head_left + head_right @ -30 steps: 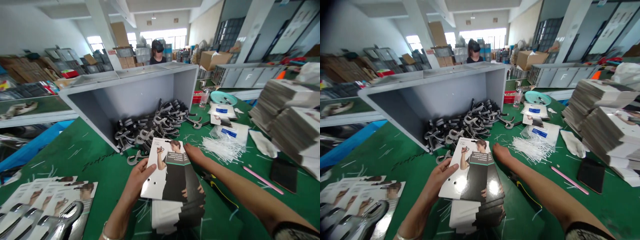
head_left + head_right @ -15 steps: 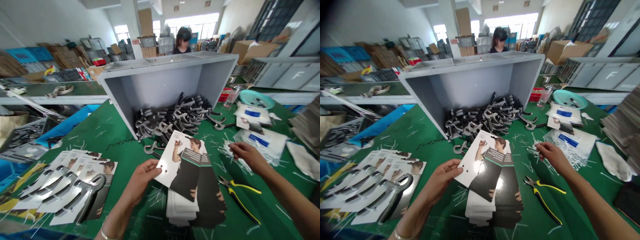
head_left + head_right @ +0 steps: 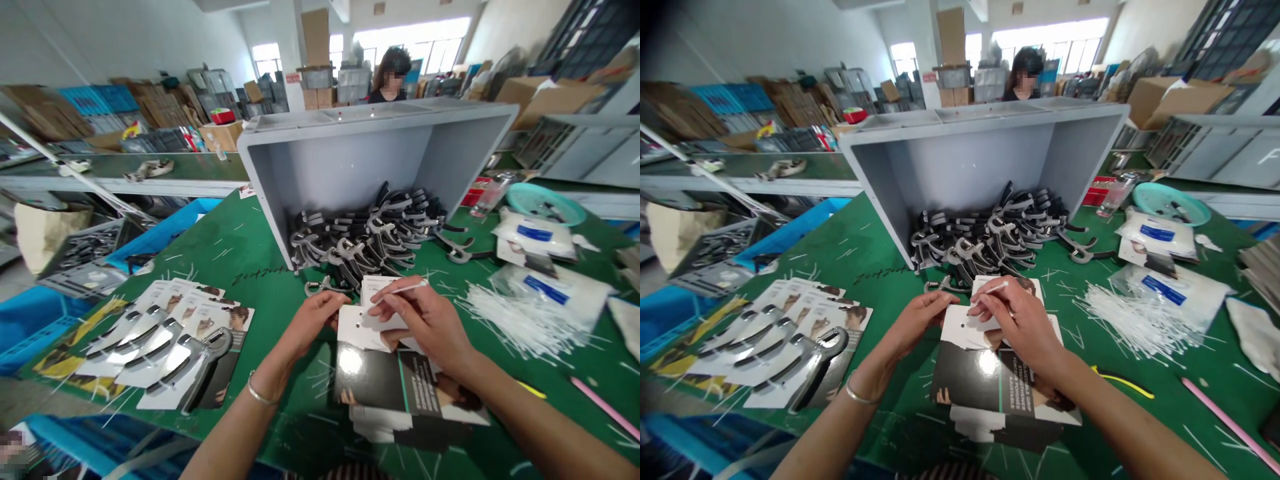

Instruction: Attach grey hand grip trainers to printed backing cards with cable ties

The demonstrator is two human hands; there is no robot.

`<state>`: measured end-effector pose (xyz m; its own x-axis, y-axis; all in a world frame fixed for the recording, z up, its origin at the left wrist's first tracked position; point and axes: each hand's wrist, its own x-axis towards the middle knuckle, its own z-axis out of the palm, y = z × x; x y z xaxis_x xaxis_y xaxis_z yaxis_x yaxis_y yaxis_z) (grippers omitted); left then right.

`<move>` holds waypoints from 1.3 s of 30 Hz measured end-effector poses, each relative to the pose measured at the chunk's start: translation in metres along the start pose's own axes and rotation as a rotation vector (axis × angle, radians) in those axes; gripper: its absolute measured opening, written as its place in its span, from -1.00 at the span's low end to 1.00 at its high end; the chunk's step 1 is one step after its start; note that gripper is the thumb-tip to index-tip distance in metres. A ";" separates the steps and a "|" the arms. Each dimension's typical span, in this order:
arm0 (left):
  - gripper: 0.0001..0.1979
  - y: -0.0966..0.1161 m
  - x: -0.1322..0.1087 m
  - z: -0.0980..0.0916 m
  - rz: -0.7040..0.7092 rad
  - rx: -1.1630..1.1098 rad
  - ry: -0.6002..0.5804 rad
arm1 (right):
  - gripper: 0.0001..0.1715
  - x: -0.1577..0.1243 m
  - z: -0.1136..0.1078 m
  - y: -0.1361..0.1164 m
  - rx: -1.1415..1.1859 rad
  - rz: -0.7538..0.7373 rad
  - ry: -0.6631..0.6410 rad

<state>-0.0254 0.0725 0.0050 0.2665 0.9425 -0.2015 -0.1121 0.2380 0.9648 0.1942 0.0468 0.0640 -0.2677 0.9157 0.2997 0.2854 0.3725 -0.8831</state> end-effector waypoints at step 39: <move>-0.62 -0.005 -0.027 0.008 0.097 -0.188 0.065 | -0.82 0.003 0.018 0.010 -0.330 -0.141 -0.026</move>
<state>-0.0249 0.0437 0.0072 0.1838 0.9748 -0.1261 -0.3127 0.1796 0.9327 0.1796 0.0500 0.0498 -0.3477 0.8494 0.3971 0.5243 0.5272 -0.6687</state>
